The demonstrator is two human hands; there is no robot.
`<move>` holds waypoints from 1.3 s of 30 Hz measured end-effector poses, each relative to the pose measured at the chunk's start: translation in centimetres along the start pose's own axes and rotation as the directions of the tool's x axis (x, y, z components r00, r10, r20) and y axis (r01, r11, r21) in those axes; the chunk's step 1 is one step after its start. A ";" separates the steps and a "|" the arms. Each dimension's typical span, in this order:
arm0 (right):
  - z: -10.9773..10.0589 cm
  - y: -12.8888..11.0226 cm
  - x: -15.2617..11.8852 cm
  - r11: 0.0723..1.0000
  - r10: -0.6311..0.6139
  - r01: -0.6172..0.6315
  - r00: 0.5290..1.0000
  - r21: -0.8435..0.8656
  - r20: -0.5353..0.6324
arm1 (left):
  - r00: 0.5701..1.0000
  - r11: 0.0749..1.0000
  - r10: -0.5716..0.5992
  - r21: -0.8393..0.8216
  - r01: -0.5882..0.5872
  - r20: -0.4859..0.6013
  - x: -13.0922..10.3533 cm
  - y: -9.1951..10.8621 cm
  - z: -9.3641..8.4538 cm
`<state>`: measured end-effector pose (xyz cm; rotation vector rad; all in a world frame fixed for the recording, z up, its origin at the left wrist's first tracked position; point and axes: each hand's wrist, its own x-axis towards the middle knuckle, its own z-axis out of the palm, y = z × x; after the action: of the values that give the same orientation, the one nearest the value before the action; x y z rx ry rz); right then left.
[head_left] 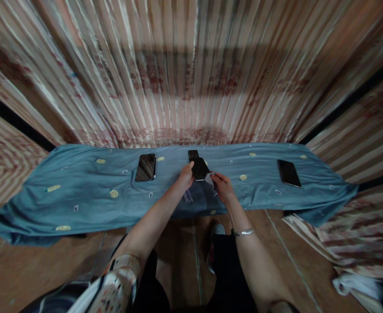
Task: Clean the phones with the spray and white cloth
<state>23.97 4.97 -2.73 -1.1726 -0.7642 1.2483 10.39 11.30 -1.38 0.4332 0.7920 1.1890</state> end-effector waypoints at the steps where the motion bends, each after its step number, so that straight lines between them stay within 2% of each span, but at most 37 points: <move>1: 0.1 0.2 0.4 1.000 -0.006 0.006 1.000 -0.005 -0.005 | 1.000 1.000 -0.005 0.013 0.005 -0.023 0.0 0.1 0.0; 8: 0.9 1.8 2.3 0.996 -0.063 0.061 0.998 -0.064 -0.031 | 0.996 0.996 -0.001 0.086 0.009 -0.087 0.0 0.7 0.3; 13: 0.7 2.0 3.2 0.972 -0.142 0.132 0.989 -0.192 -0.042 | 0.991 0.990 0.034 0.144 -0.015 -0.133 0.8 0.8 0.1; 18: -0.1 1.9 3.5 0.895 -0.231 0.176 0.969 -0.411 -0.086 | 0.984 0.978 0.066 0.208 -0.031 -0.165 1.3 0.7 -0.3; 23: -0.6 1.7 3.6 0.798 -0.278 0.172 0.956 -0.578 -0.098 | 0.981 0.970 0.069 0.241 -0.024 -0.182 1.5 0.7 -0.1; 31: -0.2 1.9 3.7 0.693 -0.314 0.185 0.947 -0.697 -0.061 | 0.978 0.964 0.061 0.264 -0.007 -0.199 1.9 1.0 0.6; 39: 0.5 2.0 3.8 0.617 -0.335 0.199 0.942 -0.761 -0.026 | 0.984 0.965 0.052 0.262 -0.006 -0.172 2.1 1.0 0.8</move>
<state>23.72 8.57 -5.05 -1.7223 -1.3501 0.5380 10.68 13.67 -0.84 0.5615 1.1071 1.1657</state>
